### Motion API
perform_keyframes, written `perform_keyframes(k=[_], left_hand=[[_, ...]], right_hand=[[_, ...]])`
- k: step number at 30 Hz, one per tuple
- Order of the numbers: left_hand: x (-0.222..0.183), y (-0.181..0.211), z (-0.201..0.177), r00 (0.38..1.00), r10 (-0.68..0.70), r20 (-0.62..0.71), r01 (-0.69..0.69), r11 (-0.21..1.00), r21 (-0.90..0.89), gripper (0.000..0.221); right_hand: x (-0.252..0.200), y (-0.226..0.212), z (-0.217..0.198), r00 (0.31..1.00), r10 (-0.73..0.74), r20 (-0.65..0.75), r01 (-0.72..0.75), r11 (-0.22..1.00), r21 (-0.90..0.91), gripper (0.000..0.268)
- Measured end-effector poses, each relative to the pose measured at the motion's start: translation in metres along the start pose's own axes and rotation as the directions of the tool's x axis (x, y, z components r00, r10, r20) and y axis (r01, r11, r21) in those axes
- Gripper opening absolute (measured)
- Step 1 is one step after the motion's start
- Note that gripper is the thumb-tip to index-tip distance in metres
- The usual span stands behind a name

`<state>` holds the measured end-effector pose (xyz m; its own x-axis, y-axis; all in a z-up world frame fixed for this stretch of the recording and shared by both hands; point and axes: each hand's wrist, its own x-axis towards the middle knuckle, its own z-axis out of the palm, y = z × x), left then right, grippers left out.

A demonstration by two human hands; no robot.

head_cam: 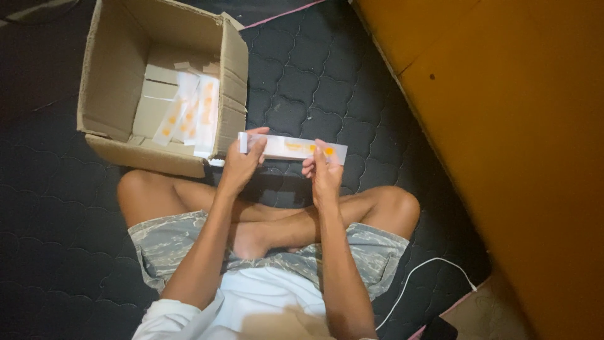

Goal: A person sitting on the floor takes individual thin strips with orange markings from a cardboard box, inspects them, and organizes them.

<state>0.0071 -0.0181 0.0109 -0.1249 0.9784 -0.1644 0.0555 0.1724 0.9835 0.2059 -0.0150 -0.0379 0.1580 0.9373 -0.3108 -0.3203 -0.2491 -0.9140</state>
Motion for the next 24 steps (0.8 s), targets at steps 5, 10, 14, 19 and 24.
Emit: perform_keyframes(k=[5, 10, 14, 19, 24], left_hand=[[-0.013, 0.007, 0.011, 0.991, -0.132, -0.023, 0.133, 0.989, 0.066, 0.029], [-0.002, -0.009, 0.014, 0.982, -0.179, 0.066, 0.169, 0.977, 0.132, 0.032], [0.001, -0.019, 0.009, 0.989, -0.125, 0.079, 0.118, 0.989, 0.091, 0.037], [0.001, -0.02, 0.009, 0.992, -0.109, 0.056, 0.104, 0.991, 0.084, 0.04], [-0.001, -0.011, 0.003, 0.998, -0.04, 0.054, 0.041, 0.999, -0.009, 0.039]], right_hand=[[-0.001, 0.01, 0.006, 1.0, 0.019, 0.009, -0.019, 1.0, 0.011, 0.041], [0.0, 0.012, 0.0, 0.997, 0.07, 0.02, -0.069, 0.997, -0.045, 0.039], [0.002, 0.01, -0.007, 0.996, 0.081, -0.046, -0.081, 0.997, -0.008, 0.028], [0.006, 0.01, -0.008, 0.997, 0.062, -0.041, -0.063, 0.998, -0.014, 0.023], [0.012, 0.004, -0.016, 0.998, 0.02, -0.06, -0.02, 1.0, 0.008, 0.019]])
